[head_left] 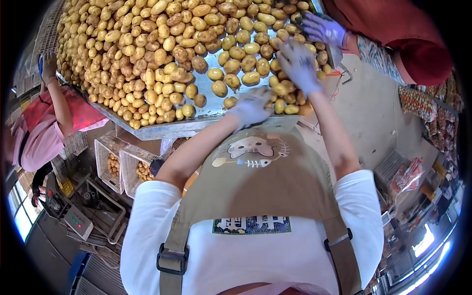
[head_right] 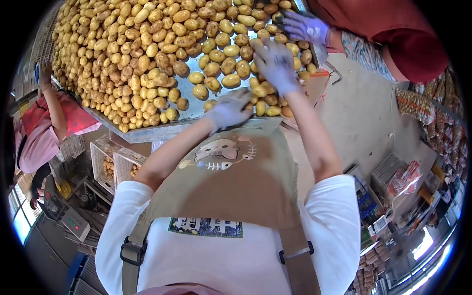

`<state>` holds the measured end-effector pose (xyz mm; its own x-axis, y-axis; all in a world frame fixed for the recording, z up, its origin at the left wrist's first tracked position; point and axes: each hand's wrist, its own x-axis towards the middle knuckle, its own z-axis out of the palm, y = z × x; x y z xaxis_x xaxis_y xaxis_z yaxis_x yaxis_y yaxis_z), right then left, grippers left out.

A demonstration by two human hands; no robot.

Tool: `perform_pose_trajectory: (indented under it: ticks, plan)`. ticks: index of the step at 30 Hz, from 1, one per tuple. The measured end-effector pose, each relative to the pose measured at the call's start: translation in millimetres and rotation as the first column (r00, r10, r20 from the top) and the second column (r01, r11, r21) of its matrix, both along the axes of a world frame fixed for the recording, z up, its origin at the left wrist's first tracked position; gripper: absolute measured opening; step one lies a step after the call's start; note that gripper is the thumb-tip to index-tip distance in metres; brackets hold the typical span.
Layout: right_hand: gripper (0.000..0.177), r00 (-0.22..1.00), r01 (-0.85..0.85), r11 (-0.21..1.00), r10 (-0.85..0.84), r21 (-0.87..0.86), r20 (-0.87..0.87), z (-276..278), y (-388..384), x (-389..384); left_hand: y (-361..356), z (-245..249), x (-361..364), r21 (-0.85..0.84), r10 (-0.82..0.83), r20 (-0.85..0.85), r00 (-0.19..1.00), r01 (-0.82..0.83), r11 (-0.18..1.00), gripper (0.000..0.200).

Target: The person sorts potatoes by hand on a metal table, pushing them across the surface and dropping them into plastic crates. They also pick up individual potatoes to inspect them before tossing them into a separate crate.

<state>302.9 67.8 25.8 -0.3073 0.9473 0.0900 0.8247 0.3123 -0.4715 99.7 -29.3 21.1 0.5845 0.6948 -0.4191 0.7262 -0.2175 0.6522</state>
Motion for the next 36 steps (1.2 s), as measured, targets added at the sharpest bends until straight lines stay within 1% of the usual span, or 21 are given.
perform_pose_trajectory:
  ticks: [2, 3, 6, 7, 9, 11, 12, 13, 14, 16, 17, 18, 19, 20, 22, 25, 28, 30, 32, 34, 36]
  plan:
    - [0.054, 0.949, 0.245, 0.967, -0.253, 0.067, 0.19, -25, 34, -18, -2, 10, 21, 0.17, -0.095, 0.05, 0.994, 0.086, 0.982, 0.051]
    - [0.059, 0.902, 0.285, 0.955, -0.242, -0.075, 0.357, -29, 31, -33, -1, 13, 19, 0.153, -0.078, 0.096, 0.992, 0.063, 0.986, 0.048]
    - [0.061, 0.91, -0.202, 0.975, 0.221, -0.093, 0.351, -18, -20, -33, 12, 31, -16, 0.129, 0.073, 0.239, 0.968, -0.107, 0.986, 0.036]
    - [0.06, 0.915, -0.259, 0.957, 0.286, -0.132, 0.285, -15, -33, -14, 18, 42, -39, 0.029, 0.126, 0.12, 0.985, -0.131, 0.991, 0.034]
    - [0.057, 0.937, -0.232, 0.972, 0.233, -0.038, 0.259, -20, -58, 17, 3, 34, -91, 0.238, 0.366, 0.205, 0.908, -0.409, 0.881, 0.027]
    - [0.046, 0.929, -0.013, 0.992, 0.059, -0.128, 0.366, -19, -64, 7, -17, 34, -135, 0.407, 0.499, -0.179, 0.848, -0.398, 0.822, 0.033]
    - [0.042, 0.891, 0.087, 0.991, -0.029, -0.106, 0.453, -17, -66, -8, -28, 22, -146, 0.344, 0.502, -0.285, 0.816, -0.402, 0.848, 0.042]
    - [0.035, 0.999, 0.029, 0.893, -0.041, -0.449, -0.018, -45, -63, -21, -32, 23, -135, 0.281, 0.433, -0.38, 0.817, -0.344, 0.896, 0.049]
    - [0.036, 0.967, -0.163, 0.945, 0.21, -0.283, 0.144, -2, -58, -49, -35, 22, -114, 0.213, 0.357, -0.465, 0.81, -0.289, 0.933, 0.057]
    - [0.038, 0.897, -0.436, 0.898, 0.429, 0.055, 0.109, -9, -56, -87, -35, 2, -81, 0.084, 0.427, -0.28, 0.86, -0.421, 0.903, 0.082]
    - [0.041, 0.899, -0.43, 0.893, 0.41, 0.134, 0.15, -25, -41, -86, -29, -4, -70, 0.008, 0.467, -0.04, 0.883, -0.467, 0.884, 0.084]
    - [0.045, 0.903, -0.421, 0.882, 0.386, 0.209, 0.189, -40, -25, -81, -31, -23, -57, 0.074, 0.437, -0.025, 0.899, -0.435, 0.898, 0.086]
    - [0.047, 0.912, -0.305, 0.952, 0.303, -0.039, 0.276, -29, -11, -70, -19, 2, -44, -0.045, 0.348, -0.007, 0.937, -0.348, 0.936, 0.084]
    - [0.052, 0.961, -0.2, 0.979, 0.19, 0.032, 0.203, -33, -6, -52, -19, 3, -35, 0.125, 0.16, 0.014, 0.987, -0.161, 0.979, 0.076]
    - [0.054, 0.927, -0.024, 1.0, 0.022, 0.001, 0.374, -31, -26, -41, -26, 21, -11, 0.181, 0.054, -0.2, 0.978, -0.017, 0.983, 0.063]
    - [0.051, 0.957, -0.131, 0.987, 0.149, -0.088, 0.247, -26, -65, -9, -25, 15, -14, 0.215, -0.009, -0.089, 0.996, 0.028, 0.976, 0.051]
    - [0.048, 0.966, -0.1, 0.988, 0.126, -0.121, 0.227, -36, -53, 38, 23, 33, -64, -0.149, 0.167, 0.188, 0.968, -0.14, 0.979, 0.043]
    - [0.045, 0.947, 0.022, 0.981, -0.082, 0.193, 0.31, -21, -34, 35, 60, 53, -104, 0.234, 0.196, -0.009, 0.981, -0.189, 0.954, 0.037]
    - [0.046, 0.988, -0.104, 0.987, 0.089, 0.119, 0.127, 1, 16, 22, 99, 25, -145, 0.549, 0.453, -0.078, 0.888, -0.342, 0.763, 0.049]
    - [0.045, 0.983, -0.161, 0.955, 0.133, 0.249, 0.127, -4, 73, -8, 132, 12, -152, 0.655, 0.474, -0.266, 0.84, -0.203, 0.728, 0.056]
    - [0.052, 0.993, -0.012, 0.973, -0.015, 0.229, 0.116, -34, 131, -28, 139, 14, -146, 0.644, 0.462, -0.445, 0.767, -0.085, 0.761, 0.064]
